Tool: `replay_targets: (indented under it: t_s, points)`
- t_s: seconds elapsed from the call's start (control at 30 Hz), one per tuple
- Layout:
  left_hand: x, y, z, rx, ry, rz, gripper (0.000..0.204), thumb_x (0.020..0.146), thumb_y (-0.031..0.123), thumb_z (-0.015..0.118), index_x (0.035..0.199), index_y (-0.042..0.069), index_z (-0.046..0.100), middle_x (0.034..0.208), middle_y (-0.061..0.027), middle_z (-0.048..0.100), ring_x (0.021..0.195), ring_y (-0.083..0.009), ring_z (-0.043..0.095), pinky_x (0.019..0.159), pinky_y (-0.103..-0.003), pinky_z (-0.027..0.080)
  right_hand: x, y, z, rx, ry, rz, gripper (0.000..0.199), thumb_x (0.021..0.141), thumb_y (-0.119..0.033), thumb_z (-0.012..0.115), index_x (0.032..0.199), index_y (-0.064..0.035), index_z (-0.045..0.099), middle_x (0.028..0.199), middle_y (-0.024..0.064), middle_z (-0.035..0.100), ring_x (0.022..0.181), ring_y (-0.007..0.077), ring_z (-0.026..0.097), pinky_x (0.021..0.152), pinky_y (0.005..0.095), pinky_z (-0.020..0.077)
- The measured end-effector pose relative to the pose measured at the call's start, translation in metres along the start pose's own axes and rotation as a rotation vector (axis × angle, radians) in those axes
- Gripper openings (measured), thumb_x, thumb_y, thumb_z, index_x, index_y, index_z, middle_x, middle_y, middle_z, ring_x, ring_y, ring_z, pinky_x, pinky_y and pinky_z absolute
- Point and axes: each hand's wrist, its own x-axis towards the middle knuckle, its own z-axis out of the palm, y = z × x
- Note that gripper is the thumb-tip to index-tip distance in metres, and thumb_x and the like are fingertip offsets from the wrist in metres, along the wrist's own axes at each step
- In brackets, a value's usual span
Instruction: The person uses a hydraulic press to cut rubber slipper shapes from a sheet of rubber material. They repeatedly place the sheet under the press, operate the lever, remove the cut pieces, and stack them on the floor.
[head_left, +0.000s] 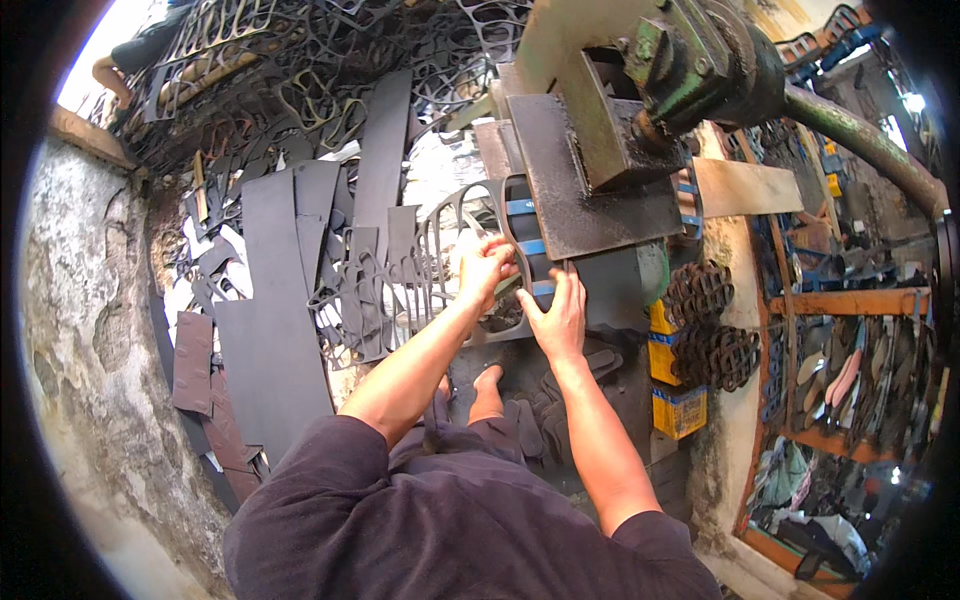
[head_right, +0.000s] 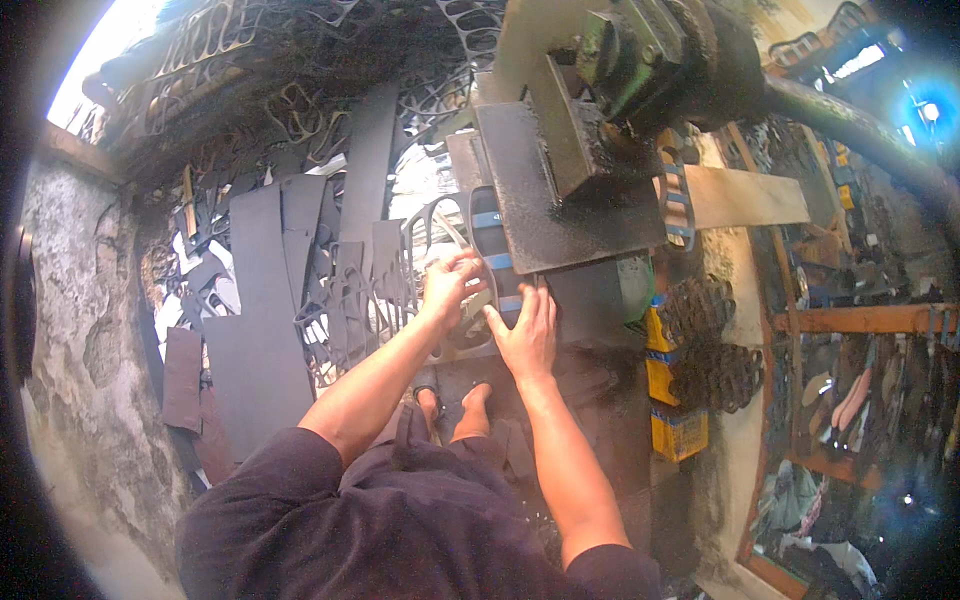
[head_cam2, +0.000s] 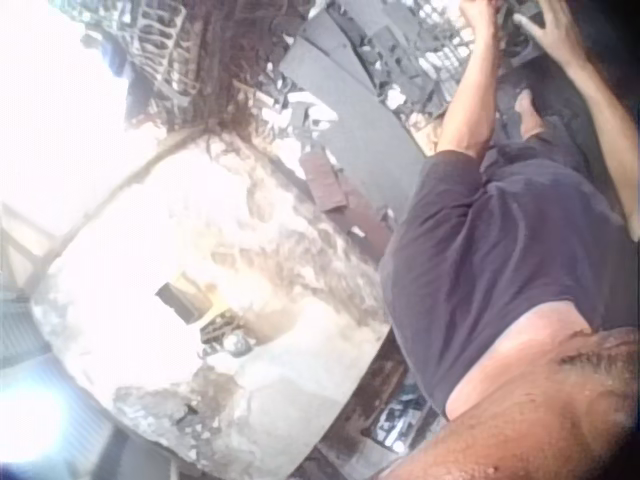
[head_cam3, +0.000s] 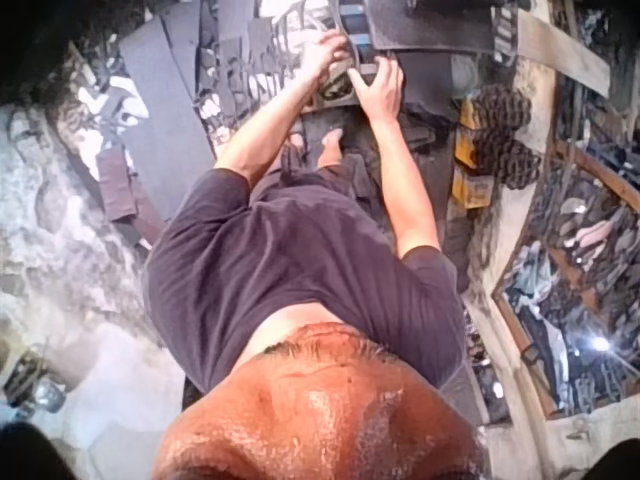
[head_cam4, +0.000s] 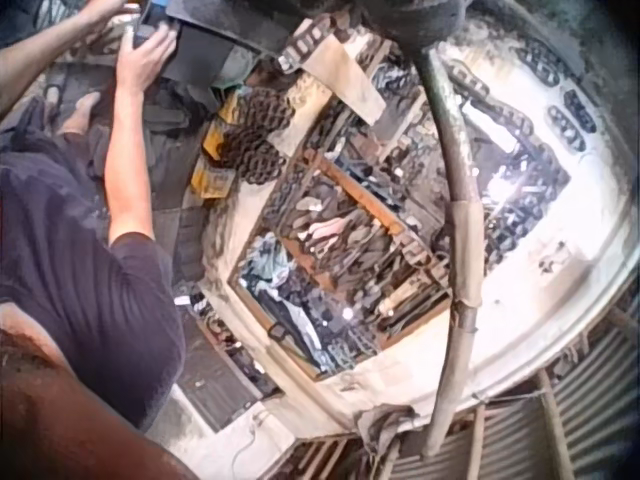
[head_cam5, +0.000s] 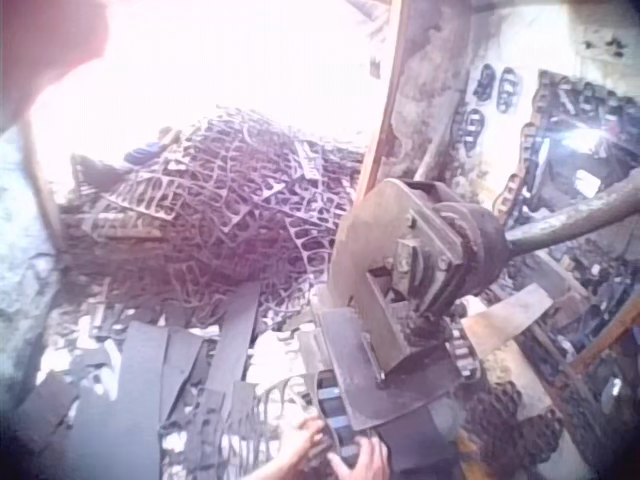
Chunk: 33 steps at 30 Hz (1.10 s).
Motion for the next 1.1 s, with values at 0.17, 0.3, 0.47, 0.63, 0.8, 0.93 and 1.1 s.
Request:
replay_targets:
  t_s: [0.17, 0.3, 0.47, 0.63, 0.8, 0.93, 1.1]
  points:
    - [-0.014, 0.017, 0.018, 0.164, -0.036, 0.186, 0.062, 0.094, 0.012, 0.076, 0.151, 0.004, 0.051, 0.143, -0.0117, 0.059, 0.103, -0.0165, 0.069, 0.081, -0.029, 0.062, -0.037, 0.040, -0.010, -0.025, 0.004, -0.005, 0.097, 0.073, -0.036, 0.092, 0.147, 0.0009, 0.042, 0.152, 0.0259, 0.042, 0.145, 0.0441, 0.035, 0.120, 0.0541, 0.0317]
    - [-0.016, 0.021, 0.015, 0.075, -0.138, 0.129, 0.066, 0.094, 0.009, 0.075, 0.153, 0.001, 0.046, 0.141, -0.0120, 0.061, 0.105, -0.0163, 0.069, 0.087, -0.029, 0.061, -0.045, 0.057, -0.005, 0.015, 0.051, -0.023, 0.086, 0.072, -0.031, 0.093, 0.141, 0.0008, 0.052, 0.152, 0.0245, 0.047, 0.145, 0.0423, 0.040, 0.119, 0.0515, 0.0356]
    - [-0.013, 0.022, 0.013, 0.117, -0.151, 0.099, 0.069, 0.094, 0.009, 0.076, 0.154, -0.003, 0.043, 0.148, -0.0139, 0.054, 0.113, -0.0188, 0.067, 0.093, -0.033, 0.060, -0.045, 0.062, -0.005, 0.058, 0.088, -0.054, 0.081, 0.071, -0.029, 0.093, 0.137, 0.0002, 0.058, 0.147, 0.0215, 0.055, 0.145, 0.0418, 0.043, 0.117, 0.0491, 0.0406]
    - [-0.018, 0.025, 0.018, 0.122, -0.159, 0.085, 0.070, 0.094, 0.009, 0.075, 0.154, -0.005, 0.040, 0.152, -0.0158, 0.050, 0.117, -0.0201, 0.066, 0.097, -0.036, 0.060, -0.045, 0.062, -0.011, 0.054, 0.062, -0.042, 0.079, 0.070, -0.028, 0.093, 0.137, -0.0005, 0.060, 0.147, 0.0202, 0.055, 0.146, 0.0414, 0.043, 0.117, 0.0476, 0.0411]
    - [-0.015, 0.024, 0.020, 0.152, -0.136, 0.086, 0.070, 0.095, 0.008, 0.074, 0.155, -0.003, 0.039, 0.155, -0.0166, 0.047, 0.121, -0.0220, 0.064, 0.097, -0.036, 0.059, -0.050, 0.069, -0.019, -0.015, -0.001, 0.021, 0.079, 0.079, -0.031, 0.087, 0.145, -0.0040, 0.054, 0.153, 0.0181, 0.049, 0.150, 0.0431, 0.033, 0.122, 0.0519, 0.0327]
    - [-0.007, 0.020, 0.033, 0.220, -0.194, 0.133, 0.070, 0.097, 0.014, 0.072, 0.156, -0.001, 0.039, 0.159, -0.0173, 0.044, 0.123, -0.0253, 0.063, 0.099, -0.039, 0.057, -0.048, 0.094, -0.027, -0.254, 0.002, 0.114, 0.075, 0.086, -0.050, 0.075, 0.151, -0.0218, 0.051, 0.159, 0.0080, 0.046, 0.153, 0.0408, 0.028, 0.122, 0.0638, 0.0244]
    - [0.041, -0.005, -0.059, 0.961, 0.709, 0.550, 0.065, 0.098, 0.039, 0.072, 0.146, -0.001, 0.051, 0.140, -0.0147, 0.061, 0.119, -0.0307, 0.064, 0.109, -0.050, 0.042, -0.014, 0.104, -0.036, -0.336, -0.003, 0.149, 0.075, 0.086, -0.058, 0.069, 0.152, -0.0272, 0.051, 0.160, 0.0023, 0.046, 0.154, 0.0341, 0.030, 0.121, 0.0683, 0.0222]
